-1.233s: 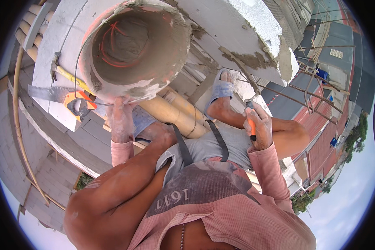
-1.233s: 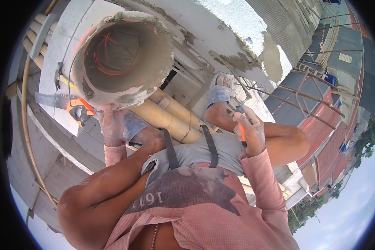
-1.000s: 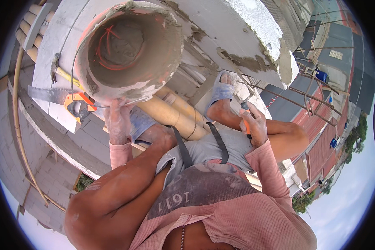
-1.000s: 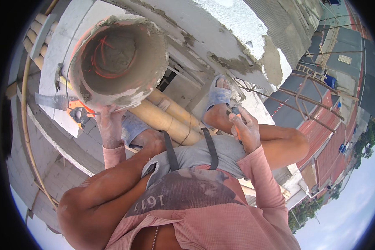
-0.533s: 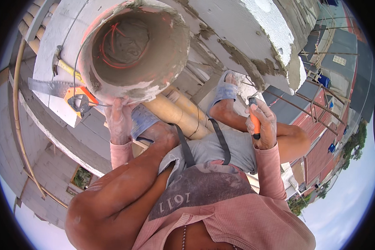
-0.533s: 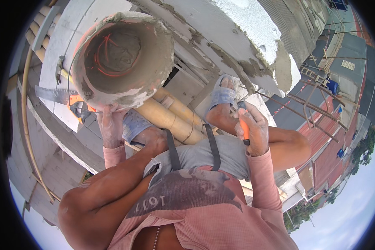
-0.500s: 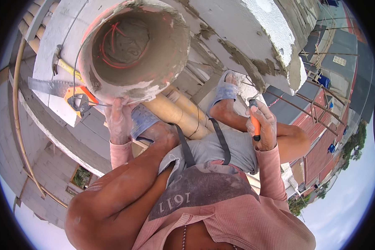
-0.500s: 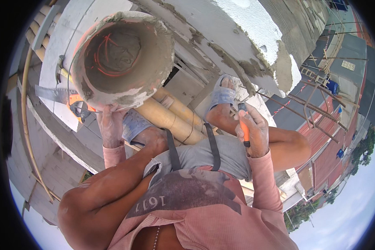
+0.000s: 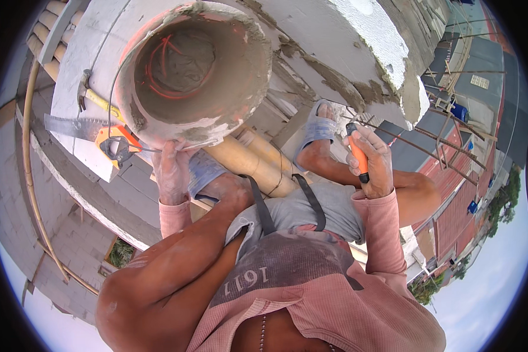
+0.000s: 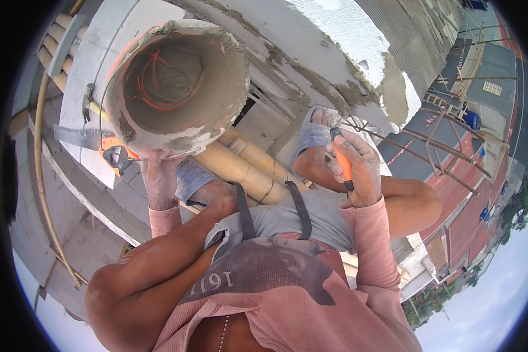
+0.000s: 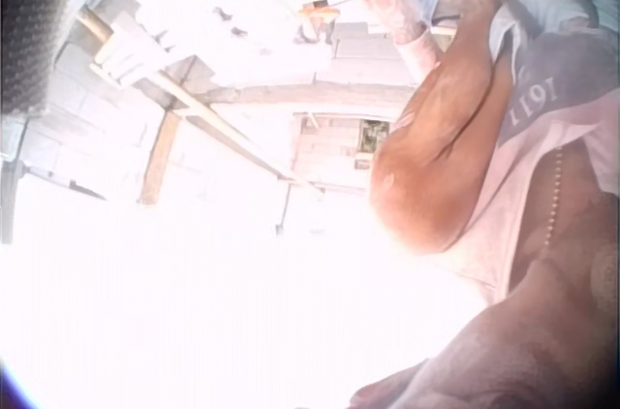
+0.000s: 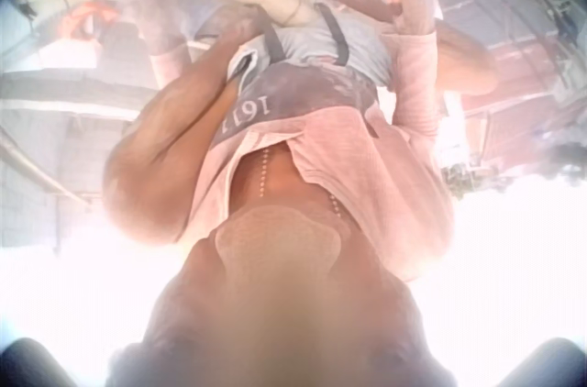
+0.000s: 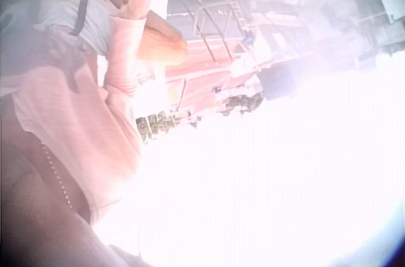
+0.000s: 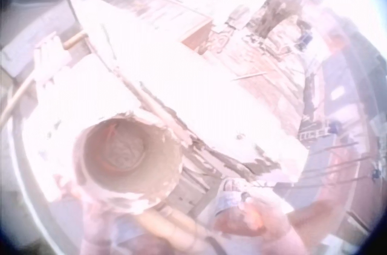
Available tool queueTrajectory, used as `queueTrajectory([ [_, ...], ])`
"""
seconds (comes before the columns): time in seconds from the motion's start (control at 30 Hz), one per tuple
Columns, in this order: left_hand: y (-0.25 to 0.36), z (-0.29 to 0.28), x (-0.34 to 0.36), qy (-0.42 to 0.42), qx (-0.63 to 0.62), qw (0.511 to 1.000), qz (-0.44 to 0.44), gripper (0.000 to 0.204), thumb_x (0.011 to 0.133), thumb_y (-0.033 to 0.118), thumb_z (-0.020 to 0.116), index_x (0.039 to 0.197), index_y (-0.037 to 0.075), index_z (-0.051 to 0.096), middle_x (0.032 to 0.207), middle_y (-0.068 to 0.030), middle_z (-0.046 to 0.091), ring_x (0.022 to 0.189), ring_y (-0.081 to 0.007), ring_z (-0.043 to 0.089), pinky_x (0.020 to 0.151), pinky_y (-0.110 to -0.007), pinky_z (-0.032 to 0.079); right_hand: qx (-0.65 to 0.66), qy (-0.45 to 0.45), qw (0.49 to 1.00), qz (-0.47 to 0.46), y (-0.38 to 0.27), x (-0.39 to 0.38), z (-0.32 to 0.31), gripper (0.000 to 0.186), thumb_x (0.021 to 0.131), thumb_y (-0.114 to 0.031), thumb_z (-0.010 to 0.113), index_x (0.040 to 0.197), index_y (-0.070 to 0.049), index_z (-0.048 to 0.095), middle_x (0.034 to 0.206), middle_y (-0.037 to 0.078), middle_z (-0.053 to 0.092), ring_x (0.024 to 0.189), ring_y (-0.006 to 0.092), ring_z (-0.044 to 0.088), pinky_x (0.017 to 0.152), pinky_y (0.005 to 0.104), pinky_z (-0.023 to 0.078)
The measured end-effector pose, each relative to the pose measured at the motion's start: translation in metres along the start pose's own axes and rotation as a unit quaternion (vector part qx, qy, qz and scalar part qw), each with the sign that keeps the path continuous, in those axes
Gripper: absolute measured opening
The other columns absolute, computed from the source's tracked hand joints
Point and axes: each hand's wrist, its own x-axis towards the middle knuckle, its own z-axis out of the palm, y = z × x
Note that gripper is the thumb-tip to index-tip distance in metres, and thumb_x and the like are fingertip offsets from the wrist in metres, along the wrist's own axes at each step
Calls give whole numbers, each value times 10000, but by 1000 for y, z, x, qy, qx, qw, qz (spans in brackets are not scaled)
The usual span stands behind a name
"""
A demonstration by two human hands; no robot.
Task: The person applies mortar onto a brick using a trowel and places the brick onto a wall structure under construction, then continues to apply mortar to the joints of the wall.
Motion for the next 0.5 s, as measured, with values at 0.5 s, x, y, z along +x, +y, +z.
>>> queueTrajectory([
  [0.5, 9, 18, 3, -6, 13, 1000, -23, 200, 910, 27, 551, 1103, -22, 537, 1077, -125, 577, 989, -279, 638, 908, -557, 564, -153, 8, 988, -3, 27, 28, 3, 552, 958, -216, 668, 1396, 68, 489, 905, 85, 646, 527, 83, 496, 425, 217, 371],
])
